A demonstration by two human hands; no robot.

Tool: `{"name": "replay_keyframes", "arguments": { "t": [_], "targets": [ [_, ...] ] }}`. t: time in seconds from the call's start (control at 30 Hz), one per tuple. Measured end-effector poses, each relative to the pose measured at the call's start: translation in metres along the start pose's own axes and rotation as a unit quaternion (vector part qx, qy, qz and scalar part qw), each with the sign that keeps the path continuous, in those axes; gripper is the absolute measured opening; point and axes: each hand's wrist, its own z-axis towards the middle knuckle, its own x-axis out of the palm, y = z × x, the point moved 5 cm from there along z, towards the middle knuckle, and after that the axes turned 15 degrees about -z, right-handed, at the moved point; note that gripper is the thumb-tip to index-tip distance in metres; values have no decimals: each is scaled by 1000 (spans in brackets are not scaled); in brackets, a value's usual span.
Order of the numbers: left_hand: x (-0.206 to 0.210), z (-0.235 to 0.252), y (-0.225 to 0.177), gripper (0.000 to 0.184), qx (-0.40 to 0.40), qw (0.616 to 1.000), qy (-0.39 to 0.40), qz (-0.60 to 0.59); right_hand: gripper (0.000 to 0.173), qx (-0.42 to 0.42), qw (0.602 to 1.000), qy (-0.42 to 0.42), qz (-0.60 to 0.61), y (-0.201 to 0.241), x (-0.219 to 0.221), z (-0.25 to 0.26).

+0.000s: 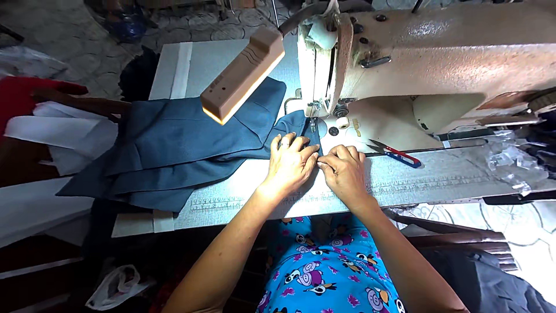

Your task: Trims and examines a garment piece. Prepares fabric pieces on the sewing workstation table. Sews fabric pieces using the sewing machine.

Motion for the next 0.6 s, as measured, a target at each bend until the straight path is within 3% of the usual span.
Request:
{"name": "replay_keyframes", "arguments": {
  "t": [0.17, 0.27, 0.37, 0.5, 0.6],
  "targets": [
    [-10, 14, 10, 41, 3, 1000, -3, 24, 12, 2, 1000, 11, 6, -3, 1, 14],
    [-26, 18, 7, 35, 80, 994, -14, 79, 13, -4, 1000, 22, -1, -3, 2, 20],
    [-31, 8, -14, 32, 141, 989, 1, 41, 15, -19, 999, 25, -3, -2, 0, 18],
    [-22, 5, -7, 17, 26, 999, -38, 19, 15, -37, 999, -16, -24, 1, 2, 7],
    [-13, 14, 1, 24, 27, 997, -77, 7, 16, -38, 998, -24, -39, -2, 4, 5]
  ]
}}
